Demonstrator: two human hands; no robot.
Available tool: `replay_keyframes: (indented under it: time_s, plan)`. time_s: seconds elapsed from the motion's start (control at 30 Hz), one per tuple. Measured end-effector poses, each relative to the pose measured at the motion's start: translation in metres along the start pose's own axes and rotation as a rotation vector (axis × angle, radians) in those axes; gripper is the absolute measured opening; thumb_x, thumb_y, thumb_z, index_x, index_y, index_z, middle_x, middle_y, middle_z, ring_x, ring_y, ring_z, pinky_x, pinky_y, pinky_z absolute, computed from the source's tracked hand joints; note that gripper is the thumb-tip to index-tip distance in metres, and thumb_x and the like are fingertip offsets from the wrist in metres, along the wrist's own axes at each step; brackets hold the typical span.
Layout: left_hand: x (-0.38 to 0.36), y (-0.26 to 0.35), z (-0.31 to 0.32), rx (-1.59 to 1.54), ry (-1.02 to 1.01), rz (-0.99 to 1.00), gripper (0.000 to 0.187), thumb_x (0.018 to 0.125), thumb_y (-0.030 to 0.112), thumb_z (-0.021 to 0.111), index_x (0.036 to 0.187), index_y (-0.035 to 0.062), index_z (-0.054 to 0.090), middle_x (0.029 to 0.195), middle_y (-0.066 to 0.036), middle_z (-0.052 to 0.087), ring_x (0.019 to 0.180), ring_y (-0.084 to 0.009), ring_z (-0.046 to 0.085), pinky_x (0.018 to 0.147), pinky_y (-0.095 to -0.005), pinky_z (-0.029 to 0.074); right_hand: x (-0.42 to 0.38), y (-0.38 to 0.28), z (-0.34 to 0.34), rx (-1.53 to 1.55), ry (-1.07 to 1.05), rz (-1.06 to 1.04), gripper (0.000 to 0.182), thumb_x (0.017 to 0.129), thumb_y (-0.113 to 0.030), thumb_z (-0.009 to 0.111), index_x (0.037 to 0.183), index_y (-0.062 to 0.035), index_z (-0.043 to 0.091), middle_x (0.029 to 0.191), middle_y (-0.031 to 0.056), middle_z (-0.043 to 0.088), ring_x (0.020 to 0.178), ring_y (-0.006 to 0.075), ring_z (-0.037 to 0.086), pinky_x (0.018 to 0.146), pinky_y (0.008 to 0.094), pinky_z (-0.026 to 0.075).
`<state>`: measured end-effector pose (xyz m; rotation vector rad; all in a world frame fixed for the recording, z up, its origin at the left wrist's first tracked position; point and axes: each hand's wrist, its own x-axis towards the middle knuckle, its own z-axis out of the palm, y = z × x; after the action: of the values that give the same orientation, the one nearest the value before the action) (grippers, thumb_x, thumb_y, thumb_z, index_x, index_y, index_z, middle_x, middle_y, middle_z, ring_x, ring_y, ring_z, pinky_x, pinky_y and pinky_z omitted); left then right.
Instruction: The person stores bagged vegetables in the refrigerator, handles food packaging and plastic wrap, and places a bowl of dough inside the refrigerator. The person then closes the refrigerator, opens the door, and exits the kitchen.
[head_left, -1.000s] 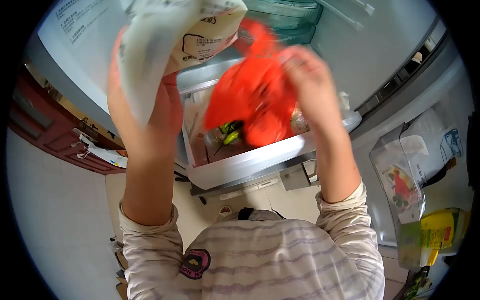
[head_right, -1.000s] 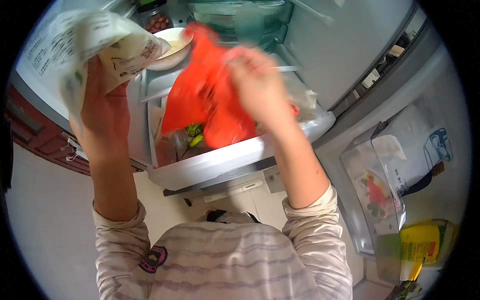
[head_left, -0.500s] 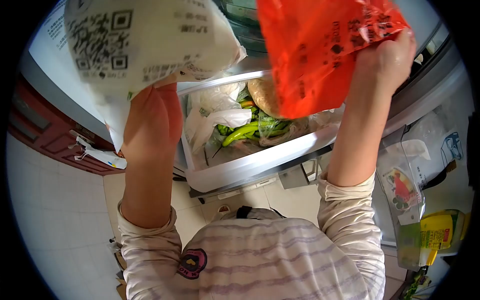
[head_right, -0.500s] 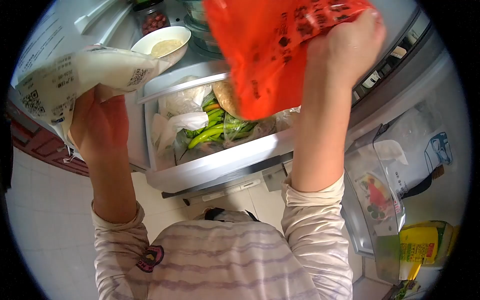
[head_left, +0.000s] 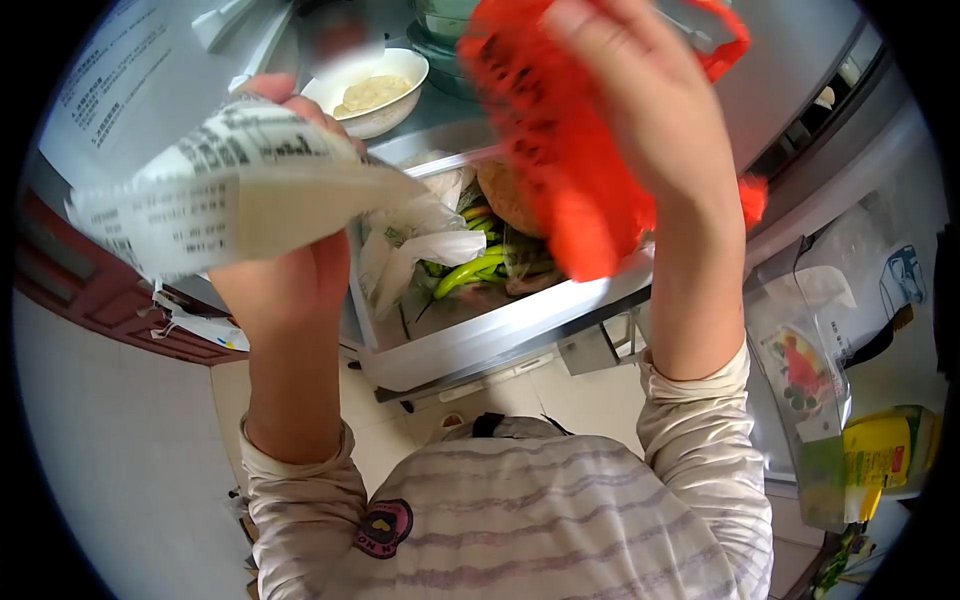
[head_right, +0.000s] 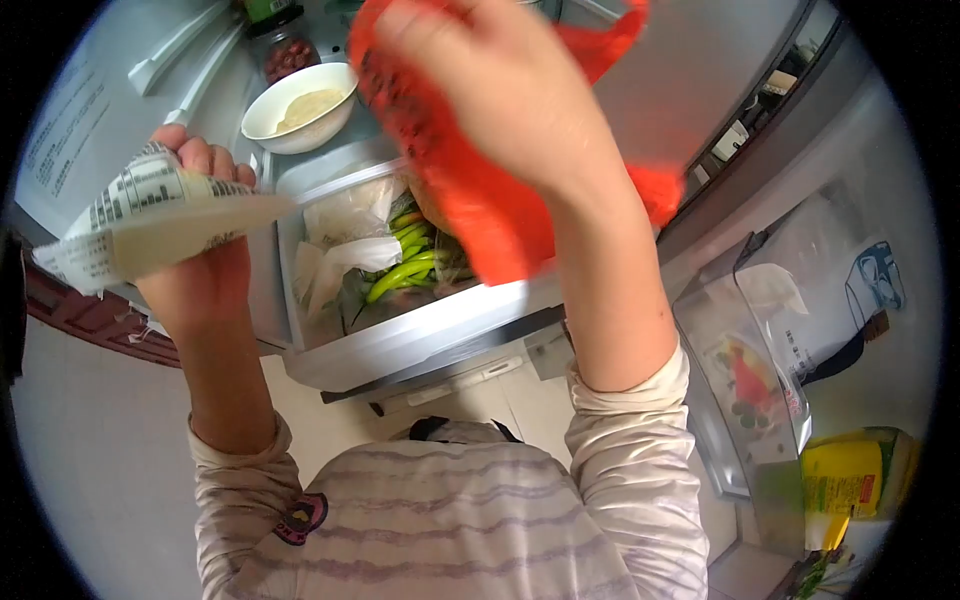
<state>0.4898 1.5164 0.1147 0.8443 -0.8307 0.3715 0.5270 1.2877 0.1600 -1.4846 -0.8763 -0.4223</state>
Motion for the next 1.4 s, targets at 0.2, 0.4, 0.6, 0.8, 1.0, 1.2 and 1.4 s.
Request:
replay_keyframes:
  time_s: [0.2,0.4,0.6,0.8,1.0,1.2,1.4]
  plan:
    - [-0.020,-0.003,-0.001,-0.093,-0.016,-0.043,0.053,0.084,0.035,0.061,0.117,-0.0029,0.043,0.086,-0.010,0.054,0.077,-0.0174,0.053,0.063,-0.0309,0.046,-0.068,-0.016,-0.004,-0.681,-0.079,0.093,0.031,0.083,-0.029,0.063,0.094,-0.0004,0.062,0.091,0.0168,0.063,0.082,0.0321,0.061,0.074,0.0356,0.048]
    - [-0.070,0.001,0.014,-0.148,-0.111,-0.398,0.033,0.088,0.027,0.060,0.104,0.0009,0.049,0.075,-0.009,0.057,0.063,-0.0220,0.056,0.053,-0.0338,0.048,-0.095,-0.005,0.030,-0.849,-0.769,0.519,0.041,0.081,-0.041,0.062,0.091,-0.0011,0.064,0.082,0.0157,0.063,0.078,0.0347,0.061,0.070,0.0439,0.048]
    - [-0.101,-0.025,0.025,0.332,-0.221,-0.444,0.019,0.086,0.014,0.057,0.101,0.0029,0.054,0.095,-0.012,0.056,0.081,-0.0226,0.056,0.069,-0.0324,0.046,-0.142,-0.023,0.010,-0.920,-0.474,-0.049,0.037,0.078,-0.033,0.066,0.098,-0.0018,0.063,0.097,0.0153,0.064,0.092,0.0336,0.060,0.083,0.0409,0.047]
    - [-0.084,-0.015,0.062,0.649,-0.308,-0.677,0.016,0.087,0.000,0.047,0.100,0.0045,0.054,0.102,-0.012,0.044,0.097,-0.0244,0.046,0.084,-0.0315,0.038,-0.107,-0.007,0.004,-0.904,-0.208,-0.121,0.042,0.081,-0.030,0.061,0.114,-0.0041,0.059,0.112,0.0178,0.060,0.104,0.0343,0.056,0.093,0.0423,0.040]
    - [-0.099,-0.024,0.058,0.604,-0.481,-0.801,0.010,0.086,0.002,0.046,0.093,0.0008,0.053,0.131,-0.018,0.040,0.109,-0.0228,0.046,0.089,-0.0305,0.036,-0.063,0.032,0.005,-0.727,-0.955,0.738,0.040,0.084,-0.046,0.056,0.088,-0.0090,0.071,0.074,0.0145,0.065,0.071,0.0286,0.061,0.064,0.0368,0.045]
    - [-0.117,-0.029,0.048,0.568,-0.412,-0.583,0.009,0.086,0.003,0.047,0.092,-0.0001,0.054,0.136,-0.025,0.033,0.116,-0.0272,0.043,0.095,-0.0340,0.034,-0.062,0.058,0.017,-0.798,-0.970,0.529,0.037,0.079,-0.040,0.063,0.071,-0.0043,0.065,0.063,0.0156,0.058,0.063,0.0318,0.057,0.058,0.0397,0.042]
    - [-0.115,-0.032,0.053,0.658,-0.461,-0.565,0.010,0.085,0.001,0.048,0.093,-0.0013,0.053,0.136,-0.025,0.032,0.104,-0.0283,0.050,0.090,-0.0331,0.039,-0.060,0.060,0.005,-0.693,-0.857,0.455,0.038,0.074,-0.042,0.067,0.082,-0.0047,0.062,0.080,0.0145,0.062,0.070,0.0343,0.057,0.063,0.0399,0.043]
